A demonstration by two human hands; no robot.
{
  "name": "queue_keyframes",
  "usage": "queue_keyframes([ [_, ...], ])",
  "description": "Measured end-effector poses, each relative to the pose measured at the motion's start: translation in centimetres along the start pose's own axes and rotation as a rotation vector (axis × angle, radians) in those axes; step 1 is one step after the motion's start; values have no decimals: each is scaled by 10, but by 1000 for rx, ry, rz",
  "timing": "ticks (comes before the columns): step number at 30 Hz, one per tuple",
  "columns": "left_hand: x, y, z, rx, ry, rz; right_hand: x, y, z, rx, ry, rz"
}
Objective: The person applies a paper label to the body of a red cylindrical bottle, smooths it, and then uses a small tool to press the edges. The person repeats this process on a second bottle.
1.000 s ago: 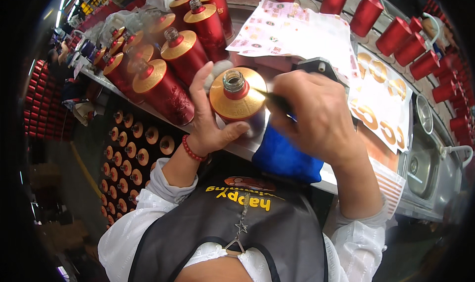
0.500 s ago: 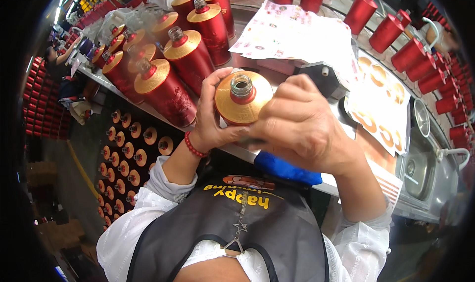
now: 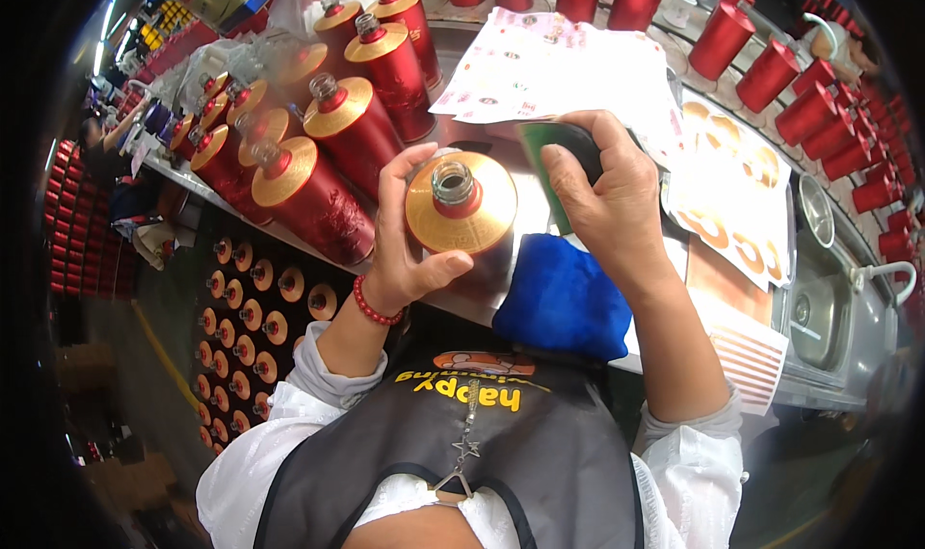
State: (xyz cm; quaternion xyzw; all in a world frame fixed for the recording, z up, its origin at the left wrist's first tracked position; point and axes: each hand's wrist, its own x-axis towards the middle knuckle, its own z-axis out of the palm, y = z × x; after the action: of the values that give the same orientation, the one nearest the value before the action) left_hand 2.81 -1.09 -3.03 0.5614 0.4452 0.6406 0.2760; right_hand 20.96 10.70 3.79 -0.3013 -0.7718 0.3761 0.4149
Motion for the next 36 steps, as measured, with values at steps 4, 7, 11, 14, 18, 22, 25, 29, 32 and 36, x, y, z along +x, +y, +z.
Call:
queue_keyframes([
  [4,-1,-3,3,-96,2,-31,12,-2,-1,-32,-195,-40],
  [7,0,-4,10,-178,17,-22,14,-6,-3,155,-191,149],
  [11,3,-3,8,-178,7,-37,31,6,5,-288,-52,-13],
  [14,5,-2,5,-191,-35,-76,24,-9,10,181,-207,-35],
  [18,4,-4,1,-329,-125,-106,31,3,2,37,-67,-3],
  [22,7,-3,-8,-219,-140,-116,26,1,12,48,-169,-42],
  [25,-1,-1,3,-108,-55,-27,18,-8,12,146,-148,64],
  [29,-2,0,7,-192,-33,-110,29,5,11,-134,-3,11],
  [32,1,0,8,-265,-43,-156,25,-6,14,110,-195,-115],
  [36,2,3,9,-292,-64,-149,31,5,9,4,-110,6],
])
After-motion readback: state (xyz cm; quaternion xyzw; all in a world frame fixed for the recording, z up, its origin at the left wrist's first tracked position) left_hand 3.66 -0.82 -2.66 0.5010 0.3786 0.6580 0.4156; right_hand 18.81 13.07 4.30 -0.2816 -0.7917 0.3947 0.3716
